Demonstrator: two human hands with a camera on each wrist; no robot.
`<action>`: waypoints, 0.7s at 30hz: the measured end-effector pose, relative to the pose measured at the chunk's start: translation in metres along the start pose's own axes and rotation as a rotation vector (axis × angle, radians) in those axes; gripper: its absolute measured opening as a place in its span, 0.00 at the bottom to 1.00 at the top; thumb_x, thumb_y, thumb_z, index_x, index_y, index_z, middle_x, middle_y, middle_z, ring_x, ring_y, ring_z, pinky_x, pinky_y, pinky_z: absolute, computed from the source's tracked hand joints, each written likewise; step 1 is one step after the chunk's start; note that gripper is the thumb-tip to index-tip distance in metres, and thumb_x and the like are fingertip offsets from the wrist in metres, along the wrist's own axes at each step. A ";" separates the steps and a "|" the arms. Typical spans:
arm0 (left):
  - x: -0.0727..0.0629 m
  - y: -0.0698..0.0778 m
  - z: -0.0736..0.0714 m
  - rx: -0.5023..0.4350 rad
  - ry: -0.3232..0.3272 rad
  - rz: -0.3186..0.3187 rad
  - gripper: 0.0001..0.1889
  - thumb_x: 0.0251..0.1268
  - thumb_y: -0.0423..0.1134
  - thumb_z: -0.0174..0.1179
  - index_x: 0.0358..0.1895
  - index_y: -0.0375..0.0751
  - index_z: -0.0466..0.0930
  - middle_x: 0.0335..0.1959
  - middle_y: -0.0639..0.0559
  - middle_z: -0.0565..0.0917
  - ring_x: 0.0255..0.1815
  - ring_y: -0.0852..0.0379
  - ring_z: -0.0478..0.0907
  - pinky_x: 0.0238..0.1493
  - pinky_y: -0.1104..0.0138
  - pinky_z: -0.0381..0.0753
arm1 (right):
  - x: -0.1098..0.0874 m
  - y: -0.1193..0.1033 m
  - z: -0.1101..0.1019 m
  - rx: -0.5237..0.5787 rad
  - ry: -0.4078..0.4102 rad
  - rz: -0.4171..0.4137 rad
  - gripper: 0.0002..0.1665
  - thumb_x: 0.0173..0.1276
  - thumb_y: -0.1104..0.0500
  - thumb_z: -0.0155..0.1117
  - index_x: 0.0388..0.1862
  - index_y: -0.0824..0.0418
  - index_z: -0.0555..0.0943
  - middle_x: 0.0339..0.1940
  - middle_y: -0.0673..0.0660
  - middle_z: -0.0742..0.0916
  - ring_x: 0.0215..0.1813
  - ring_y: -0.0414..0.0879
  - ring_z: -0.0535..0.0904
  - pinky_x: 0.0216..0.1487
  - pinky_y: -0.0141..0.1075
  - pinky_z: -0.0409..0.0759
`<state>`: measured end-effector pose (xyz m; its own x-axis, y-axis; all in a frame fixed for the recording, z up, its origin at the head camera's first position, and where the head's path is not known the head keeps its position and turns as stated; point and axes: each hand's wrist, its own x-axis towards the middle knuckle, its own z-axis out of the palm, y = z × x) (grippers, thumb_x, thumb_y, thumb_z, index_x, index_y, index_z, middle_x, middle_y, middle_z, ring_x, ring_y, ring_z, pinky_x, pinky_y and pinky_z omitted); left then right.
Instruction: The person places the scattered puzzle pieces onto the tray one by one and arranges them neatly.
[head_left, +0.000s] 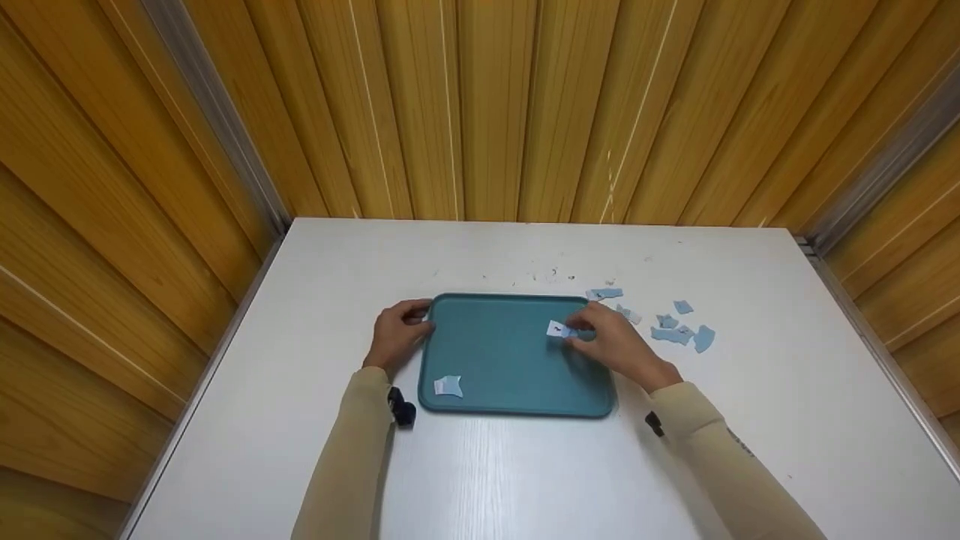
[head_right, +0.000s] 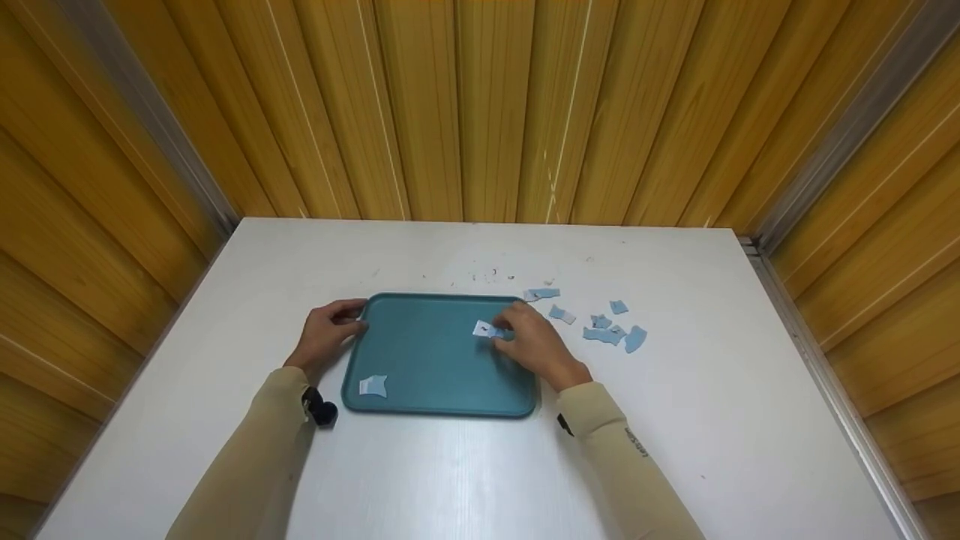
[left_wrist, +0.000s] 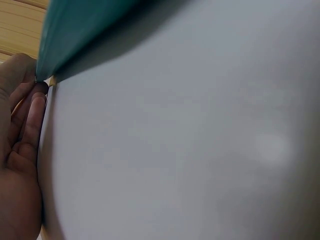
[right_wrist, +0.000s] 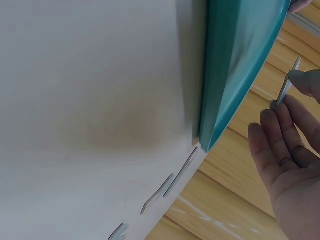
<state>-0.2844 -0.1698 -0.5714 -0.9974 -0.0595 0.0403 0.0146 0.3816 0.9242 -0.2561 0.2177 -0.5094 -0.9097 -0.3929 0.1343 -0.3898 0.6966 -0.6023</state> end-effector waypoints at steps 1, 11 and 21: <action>0.000 0.000 0.000 0.001 0.001 -0.001 0.22 0.63 0.29 0.72 0.62 0.40 0.87 0.52 0.47 0.88 0.54 0.50 0.82 0.60 0.56 0.80 | 0.000 -0.002 0.002 0.000 -0.003 -0.001 0.15 0.70 0.64 0.76 0.54 0.64 0.87 0.48 0.56 0.85 0.53 0.54 0.84 0.58 0.51 0.84; 0.000 -0.003 0.002 -0.011 -0.004 -0.026 0.23 0.64 0.30 0.71 0.63 0.41 0.86 0.53 0.48 0.87 0.54 0.51 0.82 0.61 0.56 0.80 | 0.003 -0.020 0.022 -0.006 -0.044 -0.082 0.13 0.68 0.63 0.78 0.51 0.62 0.89 0.45 0.52 0.85 0.51 0.49 0.85 0.57 0.47 0.85; 0.001 -0.002 0.001 -0.012 0.000 -0.012 0.22 0.63 0.30 0.71 0.62 0.41 0.87 0.52 0.48 0.88 0.53 0.50 0.82 0.60 0.56 0.80 | 0.006 -0.038 0.042 0.003 -0.092 -0.165 0.13 0.68 0.63 0.77 0.50 0.62 0.88 0.45 0.53 0.85 0.50 0.49 0.84 0.56 0.46 0.85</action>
<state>-0.2855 -0.1699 -0.5731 -0.9975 -0.0638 0.0290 0.0034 0.3701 0.9290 -0.2408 0.1636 -0.5192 -0.8164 -0.5552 0.1587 -0.5320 0.6164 -0.5806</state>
